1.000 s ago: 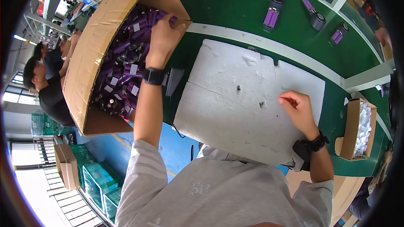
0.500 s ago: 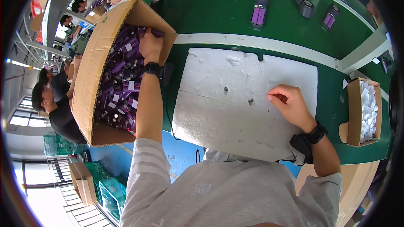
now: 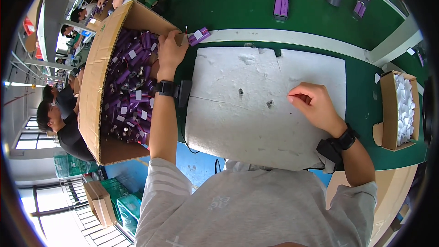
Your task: The person removes a battery pack from a handheld fan, peels off a piece of tape, and disconnects it from the circuit board. They then pick up a new battery pack, peel off its tape, and connect it to the circuit board of another fan housing.
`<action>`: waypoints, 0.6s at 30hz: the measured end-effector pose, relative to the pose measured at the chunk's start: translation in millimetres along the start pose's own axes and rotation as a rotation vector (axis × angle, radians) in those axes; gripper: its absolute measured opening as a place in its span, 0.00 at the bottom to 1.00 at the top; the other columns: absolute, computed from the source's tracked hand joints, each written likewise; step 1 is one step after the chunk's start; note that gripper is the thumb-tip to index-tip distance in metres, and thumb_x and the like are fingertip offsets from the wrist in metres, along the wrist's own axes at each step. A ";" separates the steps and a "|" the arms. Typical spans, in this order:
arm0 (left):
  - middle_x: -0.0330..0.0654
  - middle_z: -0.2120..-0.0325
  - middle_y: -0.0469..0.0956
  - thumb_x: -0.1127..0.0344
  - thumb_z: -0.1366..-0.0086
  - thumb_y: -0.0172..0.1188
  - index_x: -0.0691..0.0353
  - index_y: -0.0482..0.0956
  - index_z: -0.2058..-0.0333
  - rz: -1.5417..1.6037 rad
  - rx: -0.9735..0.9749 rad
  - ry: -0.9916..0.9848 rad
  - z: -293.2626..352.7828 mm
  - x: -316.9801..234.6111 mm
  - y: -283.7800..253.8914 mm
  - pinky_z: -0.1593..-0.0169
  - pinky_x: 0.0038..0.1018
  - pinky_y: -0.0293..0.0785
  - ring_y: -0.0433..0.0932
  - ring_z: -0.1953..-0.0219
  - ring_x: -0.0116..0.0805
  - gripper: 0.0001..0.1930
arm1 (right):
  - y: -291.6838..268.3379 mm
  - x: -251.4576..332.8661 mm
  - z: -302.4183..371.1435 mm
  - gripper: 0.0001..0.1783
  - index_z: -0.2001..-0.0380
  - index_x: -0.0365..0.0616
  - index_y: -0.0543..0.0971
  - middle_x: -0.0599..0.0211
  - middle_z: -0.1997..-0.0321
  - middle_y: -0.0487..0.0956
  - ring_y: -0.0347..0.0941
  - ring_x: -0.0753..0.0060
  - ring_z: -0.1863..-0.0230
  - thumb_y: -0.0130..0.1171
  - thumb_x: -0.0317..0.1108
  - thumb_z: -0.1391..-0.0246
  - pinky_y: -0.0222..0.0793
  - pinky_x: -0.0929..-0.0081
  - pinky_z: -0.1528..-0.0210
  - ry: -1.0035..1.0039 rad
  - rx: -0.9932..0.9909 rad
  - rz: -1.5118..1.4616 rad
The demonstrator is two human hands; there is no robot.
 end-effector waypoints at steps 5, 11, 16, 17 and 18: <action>0.54 0.54 0.74 0.55 0.52 0.70 0.64 0.76 0.55 0.323 0.339 0.104 -16.8 -19.8 32.1 0.53 0.34 0.73 0.76 0.55 0.45 0.28 | -0.7 -0.8 0.0 0.04 0.72 0.36 0.78 0.68 0.77 0.76 0.67 0.83 0.79 0.60 0.26 0.48 0.63 0.83 0.76 0.033 0.005 -0.016; 0.48 0.61 0.77 0.53 0.52 0.70 0.68 0.76 0.56 0.362 0.411 0.014 -20.5 -33.7 45.9 0.57 0.28 0.73 0.77 0.63 0.37 0.30 | -0.2 -2.4 -0.7 0.04 0.72 0.36 0.78 0.67 0.76 0.76 0.68 0.81 0.78 0.60 0.26 0.48 0.63 0.83 0.75 0.027 0.004 0.010; 0.46 0.67 0.79 0.53 0.51 0.70 0.68 0.77 0.56 0.358 0.324 -0.018 -22.8 -53.2 45.6 0.60 0.27 0.73 0.77 0.67 0.34 0.29 | -0.6 -1.3 -0.5 0.04 0.72 0.36 0.78 0.67 0.76 0.76 0.68 0.81 0.78 0.60 0.27 0.48 0.64 0.83 0.75 0.046 0.007 0.003; 0.48 0.67 0.79 0.52 0.52 0.69 0.68 0.78 0.57 0.310 0.311 -0.044 -23.0 -57.5 42.1 0.60 0.29 0.74 0.79 0.66 0.37 0.28 | -0.5 -2.4 0.6 0.04 0.72 0.36 0.78 0.67 0.76 0.76 0.68 0.81 0.78 0.60 0.27 0.48 0.64 0.83 0.75 0.048 0.005 0.002; 0.48 0.67 0.79 0.52 0.52 0.69 0.68 0.78 0.57 0.308 0.309 -0.042 -23.6 -60.7 38.5 0.60 0.29 0.74 0.79 0.66 0.37 0.28 | -0.8 -2.2 0.8 0.04 0.71 0.36 0.78 0.67 0.76 0.77 0.68 0.81 0.78 0.60 0.26 0.48 0.64 0.83 0.74 0.033 0.010 0.005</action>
Point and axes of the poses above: each hand's wrist, its own z-axis away from the middle knuckle, its own y-axis out of the palm, x = y × z, the point moved 6 cm from there along -z, towards the middle knuckle
